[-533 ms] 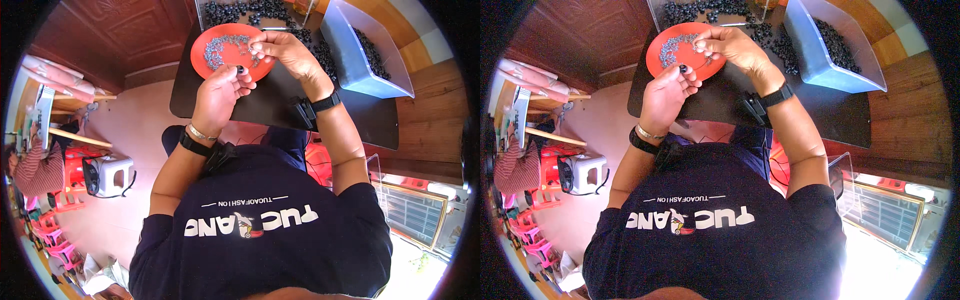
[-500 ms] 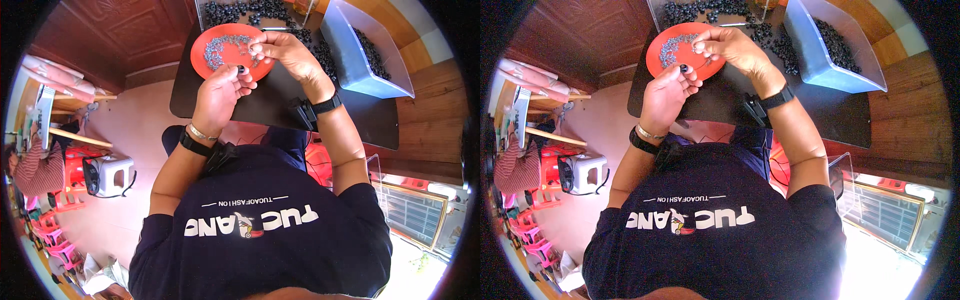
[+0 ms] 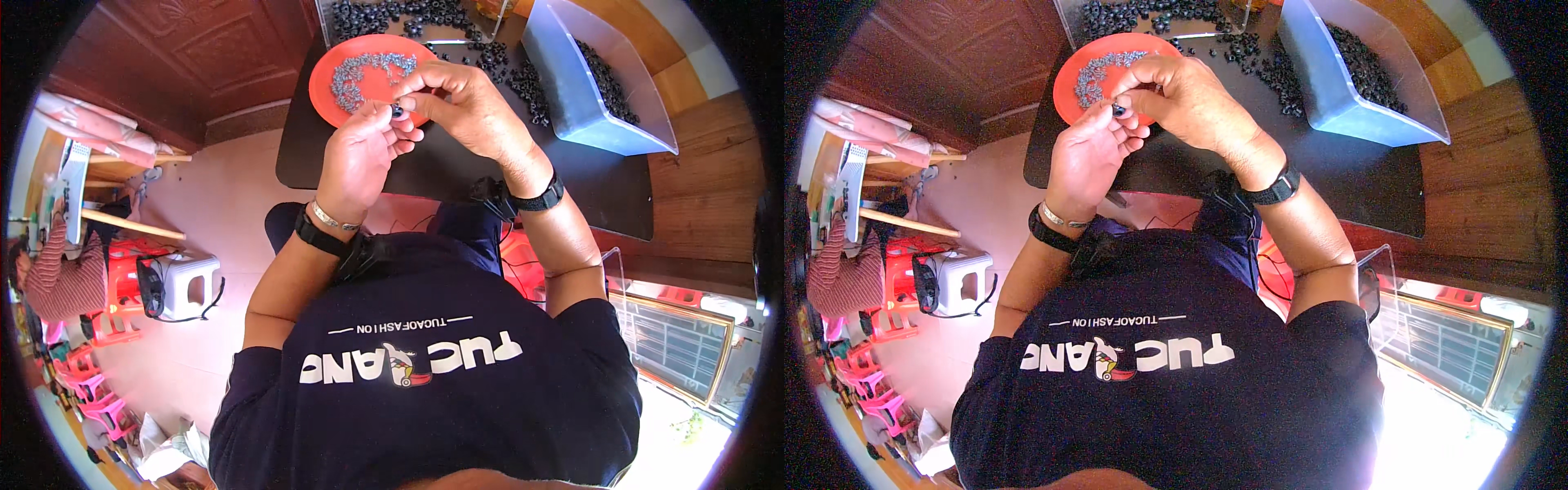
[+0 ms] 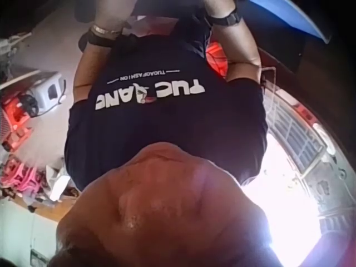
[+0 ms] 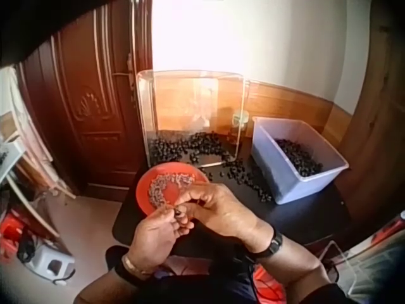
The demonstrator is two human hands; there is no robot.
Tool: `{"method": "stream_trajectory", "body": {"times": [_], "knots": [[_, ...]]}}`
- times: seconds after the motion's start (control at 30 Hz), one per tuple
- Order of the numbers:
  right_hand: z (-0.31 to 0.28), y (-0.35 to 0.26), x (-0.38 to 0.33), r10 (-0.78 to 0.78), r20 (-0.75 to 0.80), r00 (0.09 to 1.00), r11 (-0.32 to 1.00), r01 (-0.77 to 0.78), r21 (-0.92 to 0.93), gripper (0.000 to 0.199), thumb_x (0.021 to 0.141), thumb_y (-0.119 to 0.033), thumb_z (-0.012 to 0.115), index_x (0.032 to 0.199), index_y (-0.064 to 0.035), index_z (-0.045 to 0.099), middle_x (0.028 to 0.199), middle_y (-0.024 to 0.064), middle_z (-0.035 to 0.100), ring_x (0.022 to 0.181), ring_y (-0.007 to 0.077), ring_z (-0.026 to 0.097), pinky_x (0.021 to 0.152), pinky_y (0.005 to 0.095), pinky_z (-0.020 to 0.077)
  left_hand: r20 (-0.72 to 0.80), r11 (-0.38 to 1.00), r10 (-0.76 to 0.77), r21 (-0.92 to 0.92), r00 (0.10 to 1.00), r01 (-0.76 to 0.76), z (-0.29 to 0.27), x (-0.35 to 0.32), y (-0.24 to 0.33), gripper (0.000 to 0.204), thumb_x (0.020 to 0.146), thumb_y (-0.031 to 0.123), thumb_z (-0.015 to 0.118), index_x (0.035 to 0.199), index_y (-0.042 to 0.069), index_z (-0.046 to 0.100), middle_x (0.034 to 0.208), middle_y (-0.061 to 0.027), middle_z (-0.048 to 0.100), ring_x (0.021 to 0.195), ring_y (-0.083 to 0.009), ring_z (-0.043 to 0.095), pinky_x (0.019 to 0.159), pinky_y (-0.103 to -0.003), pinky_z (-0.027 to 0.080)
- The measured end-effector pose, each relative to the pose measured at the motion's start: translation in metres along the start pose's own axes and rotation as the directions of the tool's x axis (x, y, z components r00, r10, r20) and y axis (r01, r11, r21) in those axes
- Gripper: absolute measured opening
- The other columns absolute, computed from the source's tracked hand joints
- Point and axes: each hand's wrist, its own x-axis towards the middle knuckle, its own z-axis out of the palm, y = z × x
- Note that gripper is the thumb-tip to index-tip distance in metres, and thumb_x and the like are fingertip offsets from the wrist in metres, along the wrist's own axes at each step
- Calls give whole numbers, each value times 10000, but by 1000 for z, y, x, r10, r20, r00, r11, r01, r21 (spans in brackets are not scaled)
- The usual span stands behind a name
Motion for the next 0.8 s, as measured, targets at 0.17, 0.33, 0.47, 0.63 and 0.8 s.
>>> {"method": "stream_trajectory", "body": {"times": [0.17, 0.33, 0.47, 0.63, 0.8], "knots": [[0, -10, -1, -71, -34, 997, 973, 62, -223, 91, 827, -119, 633, 885, -62, 674, 761, 93, 679, 700, 193, 674, 649, 312, 520, 7, 1000, 18, -4, 1000, -18, -1, -1, -2, 198, 916, 262, 534, 949, 75, 590, 896, -50, 620, 874, -211, 613, 794, -319, 441], [5, -7, -2, -50, -38, 998, 975, 40, -220, 96, 811, -120, 640, 887, -74, 676, 759, 88, 672, 703, 228, 670, 643, 327, 522, 0, 999, 39, -2, 999, -39, -3, -1, -3, 195, 921, 261, 527, 974, 83, 587, 897, -51, 620, 873, -213, 611, 802, -318, 438], [9, -14, -6, -111, -4, 994, 943, 104, -317, 127, 827, -31, 653, 953, -21, 661, 855, 62, 646, 787, 139, 654, 665, 275, 527, 47, 998, 6, -57, 999, -3, -5, 0, -2, 196, 923, 254, 526, 1015, 90, 584, 927, -43, 618, 910, -197, 597, 816, -323, 435], [20, -16, -12, -312, -63, 948, 805, 228, -548, 170, 761, -66, 692, 930, -60, 677, 855, 79, 642, 823, 230, 662, 690, 313, 545, 22, 982, -17, -190, 1000, 21, 0, 1, -2, 233, 942, 258, 490, 1071, 81, 569, 1088, -42, 597, 1001, -168, 558, 897, -351, 423], [34, 1, -18, -474, -109, 873, 664, 274, -696, 185, 709, -86, 705, 892, -91, 687, 860, 56, 651, 765, 253, 640, 666, 342, 537, 34, 980, -20, -197, 999, 26, 0, -5, -3, 229, 960, 240, 455, 1084, 77, 559, 1107, -47, 589, 1016, -171, 550, 920, -360, 415]]}}
